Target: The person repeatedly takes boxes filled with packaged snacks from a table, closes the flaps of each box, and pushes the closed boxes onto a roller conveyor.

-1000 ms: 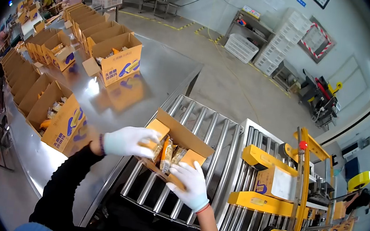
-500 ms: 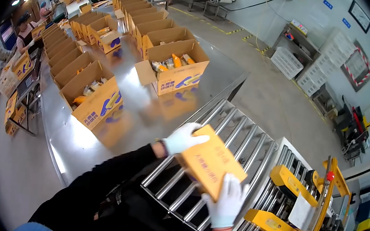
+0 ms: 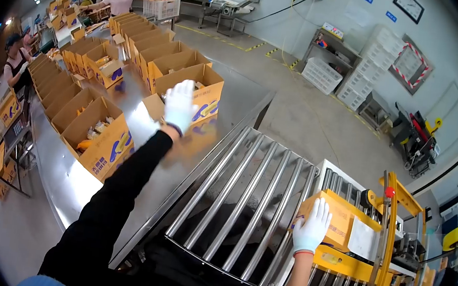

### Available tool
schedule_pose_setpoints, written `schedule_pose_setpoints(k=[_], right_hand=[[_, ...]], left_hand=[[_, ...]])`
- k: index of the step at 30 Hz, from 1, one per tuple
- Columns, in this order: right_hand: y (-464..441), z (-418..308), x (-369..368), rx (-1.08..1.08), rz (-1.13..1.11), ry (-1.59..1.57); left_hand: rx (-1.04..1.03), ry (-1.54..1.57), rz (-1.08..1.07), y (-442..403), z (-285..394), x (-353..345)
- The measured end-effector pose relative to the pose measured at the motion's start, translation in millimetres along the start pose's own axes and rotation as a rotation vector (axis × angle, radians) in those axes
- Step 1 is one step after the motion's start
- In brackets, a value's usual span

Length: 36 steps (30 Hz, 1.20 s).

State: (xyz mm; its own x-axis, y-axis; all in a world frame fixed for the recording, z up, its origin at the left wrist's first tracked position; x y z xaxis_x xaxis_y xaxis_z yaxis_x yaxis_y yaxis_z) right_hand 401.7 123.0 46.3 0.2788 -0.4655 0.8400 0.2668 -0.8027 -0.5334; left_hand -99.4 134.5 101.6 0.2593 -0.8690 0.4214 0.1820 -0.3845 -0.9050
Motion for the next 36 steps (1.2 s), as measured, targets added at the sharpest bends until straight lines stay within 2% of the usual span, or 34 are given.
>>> schedule_pose_setpoints(k=[1,2,3,5,6,7,9,10,12,13,15,16,17,18,19,20,23,24,25,26,28,29,30,32,33,34,36], right_hand=[[-5,-3,3,0.068,-0.146,0.044],[-8,-6,5,0.134,-0.289,0.088],[-6,-15,0,0.132,-0.266,-0.183],[4,-48,-14,0.144,-0.183,-0.655],[14,-65,-19,0.068,-0.199,-0.739],[14,-80,-16,0.126,-0.200,-0.586],[19,-102,-18,0.094,-0.029,-0.604],[17,-113,-10,0.062,0.042,-0.652],[-4,-141,35,0.241,-0.148,-0.373],[8,-136,16,0.346,-0.148,-0.344],[21,-135,20,0.479,-0.252,-0.426],[23,-131,21,0.565,-0.303,-0.425],[21,-127,21,0.559,-0.309,-0.418],[20,-124,22,0.561,-0.333,-0.539],[19,-122,24,0.562,-0.352,-0.659],[17,-120,26,0.553,-0.354,-0.652],[3,-117,32,-0.059,-0.496,-1.071],[-9,-119,32,0.056,-0.396,-0.900],[-23,-122,35,0.278,-0.254,-0.631],[-36,-128,45,0.491,-0.114,-0.355],[-45,-138,57,0.348,-0.060,-0.239],[-36,-140,55,0.286,-0.041,-0.226],[-17,-144,60,0.273,-0.054,-0.270],[28,-141,51,0.336,-0.278,-0.367],[37,-136,47,0.412,-0.239,-0.312],[39,-125,46,0.410,-0.251,-0.315],[20,-116,56,0.284,-0.342,-0.166]], left_hand=[[0.091,-0.018,-0.316,19,-42,-35],[0.238,0.292,-0.464,38,-71,-62],[0.288,0.313,-0.568,26,-58,-30],[0.117,0.326,-0.651,34,-42,-7],[0.076,0.475,-0.626,46,-30,18],[0.080,0.560,-0.618,53,-16,51],[0.155,0.861,-0.617,69,-4,106],[0.210,0.908,-0.819,67,-3,133],[0.087,0.877,-0.563,79,-10,149],[0.087,0.885,-0.571,92,-17,136],[0.944,1.298,-0.681,119,-23,107],[0.950,1.304,-0.685,122,-21,103],[0.750,1.420,-0.725,102,-7,112],[0.546,1.527,-0.769,80,10,125],[0.470,1.650,-1.081,57,37,134],[-0.125,1.032,-0.992,52,41,130],[-0.170,0.845,-1.055,58,81,100],[-0.121,0.642,-1.045,51,97,94],[-0.071,0.440,-1.028,48,104,90],[-0.069,0.437,-1.031,60,104,83],[0.092,0.552,-0.546,93,102,68],[0.307,0.655,-0.616,99,96,71],[0.303,0.645,-0.623,107,87,70],[0.929,1.448,-0.999,123,74,58],[0.822,1.356,-1.009,122,77,55],[0.833,1.352,-1.017,125,85,44],[0.752,1.303,-0.866,117,118,31]])
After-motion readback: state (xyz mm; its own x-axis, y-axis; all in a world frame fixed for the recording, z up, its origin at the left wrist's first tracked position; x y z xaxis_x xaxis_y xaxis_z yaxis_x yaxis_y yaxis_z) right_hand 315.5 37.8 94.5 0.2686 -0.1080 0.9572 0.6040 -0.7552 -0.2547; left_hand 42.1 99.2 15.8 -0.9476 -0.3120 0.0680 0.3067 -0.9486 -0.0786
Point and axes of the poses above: each hand's wrist, its own y-axis away from the middle knuckle, its own x-axis out of the back of the hand, z = x × y, the point moved 1 cm from there along -y, towards the middle knuckle, and after that the axes turned 5 degrees about z, right-handed, at the moved point
